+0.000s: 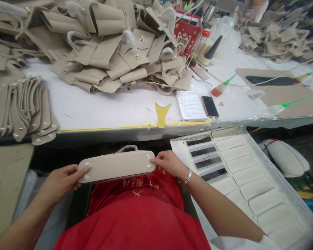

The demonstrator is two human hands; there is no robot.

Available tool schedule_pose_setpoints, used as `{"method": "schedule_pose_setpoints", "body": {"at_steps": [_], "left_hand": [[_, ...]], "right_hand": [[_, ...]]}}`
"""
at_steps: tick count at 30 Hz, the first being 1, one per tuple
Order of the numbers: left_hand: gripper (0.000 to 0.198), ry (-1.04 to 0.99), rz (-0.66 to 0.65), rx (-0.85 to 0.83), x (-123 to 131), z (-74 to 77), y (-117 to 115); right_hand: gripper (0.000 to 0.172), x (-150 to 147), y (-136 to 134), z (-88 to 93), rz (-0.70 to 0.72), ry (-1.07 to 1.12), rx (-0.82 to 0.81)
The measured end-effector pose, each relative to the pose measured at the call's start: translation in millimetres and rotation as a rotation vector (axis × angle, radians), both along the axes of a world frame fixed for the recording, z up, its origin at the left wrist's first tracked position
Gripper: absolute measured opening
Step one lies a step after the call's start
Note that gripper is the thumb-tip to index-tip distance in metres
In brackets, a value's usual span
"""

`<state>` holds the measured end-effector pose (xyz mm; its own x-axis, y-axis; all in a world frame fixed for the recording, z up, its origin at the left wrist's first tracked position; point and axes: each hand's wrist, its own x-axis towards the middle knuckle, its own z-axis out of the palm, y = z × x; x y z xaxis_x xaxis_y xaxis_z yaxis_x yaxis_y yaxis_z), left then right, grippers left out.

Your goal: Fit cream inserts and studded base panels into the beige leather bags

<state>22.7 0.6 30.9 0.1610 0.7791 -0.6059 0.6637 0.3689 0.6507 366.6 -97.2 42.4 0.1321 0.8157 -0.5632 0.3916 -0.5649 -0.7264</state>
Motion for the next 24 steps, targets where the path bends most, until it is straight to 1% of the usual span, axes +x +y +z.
{"method": "schedule_pose_setpoints", "body": {"at_steps": [3,6,9,13,18,24], "left_hand": [[0.038,-0.113,-0.029,-0.03,-3,4.3,0],[0.037,-0.214,-0.027,-0.068,-5,7.7,1],[0.038,-0.204,-0.001,-0.016,-6,6.5,5],[0.038,-0.199,0.035,0.015,-10,2.8,8],[0.037,-0.206,0.029,0.026,-14,-1.2,8],[0.037,-0.212,-0.009,0.059,-19,-4.7,12]], "right_hand": [[0.033,-4,0,5.9,0.015,-0.014,-0.025],[0.037,-8,2,11.6,0.049,-0.067,-0.036],[0.04,-9,6,10.0,0.077,-0.106,-0.046],[0.043,-10,9,5.7,0.091,-0.097,-0.099],[0.045,-13,11,8.9,0.077,-0.091,-0.157],[0.044,-15,13,8.2,0.069,-0.081,-0.173]]}}
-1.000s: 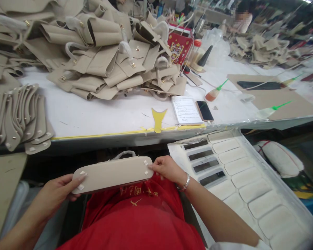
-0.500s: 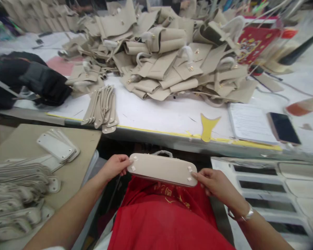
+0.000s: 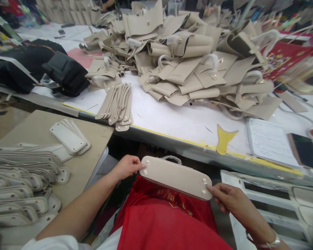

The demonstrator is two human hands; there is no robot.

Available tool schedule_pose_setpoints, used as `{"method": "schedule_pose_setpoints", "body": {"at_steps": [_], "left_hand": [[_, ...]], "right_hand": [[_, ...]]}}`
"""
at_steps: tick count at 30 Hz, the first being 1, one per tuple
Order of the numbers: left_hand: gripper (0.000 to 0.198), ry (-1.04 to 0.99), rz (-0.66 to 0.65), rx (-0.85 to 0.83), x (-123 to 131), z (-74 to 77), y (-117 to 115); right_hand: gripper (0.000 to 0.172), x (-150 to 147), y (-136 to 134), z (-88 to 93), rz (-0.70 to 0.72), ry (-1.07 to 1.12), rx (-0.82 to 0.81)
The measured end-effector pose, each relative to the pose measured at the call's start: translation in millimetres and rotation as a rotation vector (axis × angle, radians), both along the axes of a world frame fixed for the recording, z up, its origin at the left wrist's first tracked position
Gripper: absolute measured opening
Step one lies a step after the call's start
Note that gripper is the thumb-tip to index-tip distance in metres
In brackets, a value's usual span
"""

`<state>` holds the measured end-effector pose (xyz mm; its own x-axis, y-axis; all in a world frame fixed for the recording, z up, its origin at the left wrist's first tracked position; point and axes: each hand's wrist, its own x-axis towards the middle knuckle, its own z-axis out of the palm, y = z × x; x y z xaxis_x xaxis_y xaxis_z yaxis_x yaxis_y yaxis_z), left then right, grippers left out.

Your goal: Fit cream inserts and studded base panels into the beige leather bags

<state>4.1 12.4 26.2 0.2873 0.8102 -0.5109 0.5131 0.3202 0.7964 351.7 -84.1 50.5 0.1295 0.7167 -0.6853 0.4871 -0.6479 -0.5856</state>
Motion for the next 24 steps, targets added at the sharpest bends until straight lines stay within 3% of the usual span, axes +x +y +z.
{"method": "schedule_pose_setpoints", "body": {"at_steps": [9,16,21,24], "left_hand": [[0.04,0.056,-0.054,0.026,0,2.9,0],[0.042,0.198,-0.176,0.099,3,8.2,1],[0.038,0.581,-0.343,0.44,6,21.5,1],[0.044,0.591,-0.425,0.772,40,26.0,-6]], "right_hand": [[0.043,-3,-2,3.1,-0.003,-0.049,0.041],[0.04,-1,-4,3.6,-0.013,-0.003,0.091],[0.034,1,-8,4.3,-0.047,0.048,0.133],[0.033,6,-10,-0.7,-0.039,0.041,0.159]]}}
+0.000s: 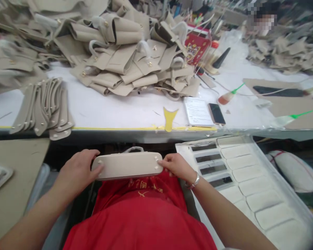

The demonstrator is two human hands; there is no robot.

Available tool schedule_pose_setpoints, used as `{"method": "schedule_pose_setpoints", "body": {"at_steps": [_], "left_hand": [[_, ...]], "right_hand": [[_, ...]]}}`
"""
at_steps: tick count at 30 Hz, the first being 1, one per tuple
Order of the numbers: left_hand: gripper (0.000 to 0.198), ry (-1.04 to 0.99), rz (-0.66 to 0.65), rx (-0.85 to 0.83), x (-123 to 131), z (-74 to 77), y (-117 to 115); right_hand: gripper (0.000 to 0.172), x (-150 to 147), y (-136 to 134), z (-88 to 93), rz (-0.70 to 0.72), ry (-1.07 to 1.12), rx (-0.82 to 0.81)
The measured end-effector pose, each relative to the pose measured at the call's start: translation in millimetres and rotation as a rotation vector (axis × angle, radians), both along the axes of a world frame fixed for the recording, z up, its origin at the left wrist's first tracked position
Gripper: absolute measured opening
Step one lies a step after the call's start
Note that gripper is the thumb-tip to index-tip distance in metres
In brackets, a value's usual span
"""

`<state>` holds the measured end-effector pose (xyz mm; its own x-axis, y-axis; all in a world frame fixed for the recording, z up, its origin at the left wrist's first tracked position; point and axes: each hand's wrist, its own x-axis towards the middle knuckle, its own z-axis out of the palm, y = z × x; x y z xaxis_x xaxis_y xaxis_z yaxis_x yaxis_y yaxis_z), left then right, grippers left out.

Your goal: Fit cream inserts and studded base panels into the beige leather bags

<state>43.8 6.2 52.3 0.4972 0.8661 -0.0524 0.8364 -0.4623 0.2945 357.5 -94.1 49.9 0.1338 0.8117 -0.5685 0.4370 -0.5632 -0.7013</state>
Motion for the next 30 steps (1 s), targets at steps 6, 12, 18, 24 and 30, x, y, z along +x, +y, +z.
{"method": "schedule_pose_setpoints", "body": {"at_steps": [6,12,18,24,30], "left_hand": [[0.08,-0.249,-0.513,-0.018,123,-12.2,-32],[0.072,-0.203,-0.551,-0.125,157,-27.5,-30],[0.062,-0.213,-0.531,-0.131,161,-26.0,-30],[0.068,-0.243,-0.492,-0.072,160,-29.2,-36],[0.063,-0.252,-0.485,-0.089,161,-30.5,-35]], "right_hand": [[0.035,6,-3,-2.8,0.024,-0.028,0.039],[0.036,12,-4,-5.7,0.039,0.006,0.055],[0.035,15,-7,-11.3,0.04,0.039,0.07],[0.034,20,-5,-11.5,0.093,0.006,0.076],[0.033,22,-4,-12.1,0.094,-0.024,0.103]]}}
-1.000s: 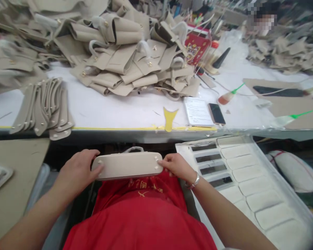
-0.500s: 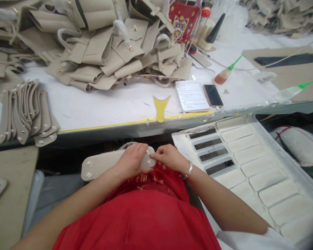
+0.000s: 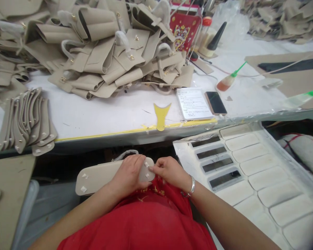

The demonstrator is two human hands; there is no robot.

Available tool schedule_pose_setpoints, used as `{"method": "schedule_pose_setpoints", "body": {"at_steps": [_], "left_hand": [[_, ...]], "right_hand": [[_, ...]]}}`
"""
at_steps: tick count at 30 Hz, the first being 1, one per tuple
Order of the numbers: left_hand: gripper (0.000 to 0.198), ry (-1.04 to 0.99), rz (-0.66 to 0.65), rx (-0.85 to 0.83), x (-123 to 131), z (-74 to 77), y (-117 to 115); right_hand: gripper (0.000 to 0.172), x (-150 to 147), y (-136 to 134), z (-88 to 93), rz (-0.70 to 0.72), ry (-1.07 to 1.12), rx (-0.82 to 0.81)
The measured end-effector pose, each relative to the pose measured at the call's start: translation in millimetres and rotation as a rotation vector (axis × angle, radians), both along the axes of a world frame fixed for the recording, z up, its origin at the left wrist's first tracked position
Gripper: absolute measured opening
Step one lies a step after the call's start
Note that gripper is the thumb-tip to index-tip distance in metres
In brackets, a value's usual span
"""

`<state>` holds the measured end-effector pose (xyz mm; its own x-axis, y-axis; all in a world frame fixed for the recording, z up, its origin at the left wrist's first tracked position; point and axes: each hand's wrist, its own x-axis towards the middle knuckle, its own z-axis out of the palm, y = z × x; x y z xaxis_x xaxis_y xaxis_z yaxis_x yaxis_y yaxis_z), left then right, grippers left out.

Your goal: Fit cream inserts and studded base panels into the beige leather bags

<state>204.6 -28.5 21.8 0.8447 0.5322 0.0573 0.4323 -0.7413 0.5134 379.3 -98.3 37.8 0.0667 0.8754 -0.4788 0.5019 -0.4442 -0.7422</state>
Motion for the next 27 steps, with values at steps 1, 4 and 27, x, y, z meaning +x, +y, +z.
{"method": "schedule_pose_setpoints", "body": {"at_steps": [1,4,27], "left_hand": [[0.062,0.004,-0.004,-0.008,1,-0.4,1],[0.061,0.023,-0.018,-0.015,3,-1.7,2],[0.06,0.065,-0.027,0.03,5,0.1,1]], "right_hand": [[0.033,0,0,0.1,-0.002,-0.008,0.005],[0.03,0,0,0.9,0.006,-0.042,0.017],[0.02,-11,-3,-7.8,-0.089,-0.149,0.102]]}}
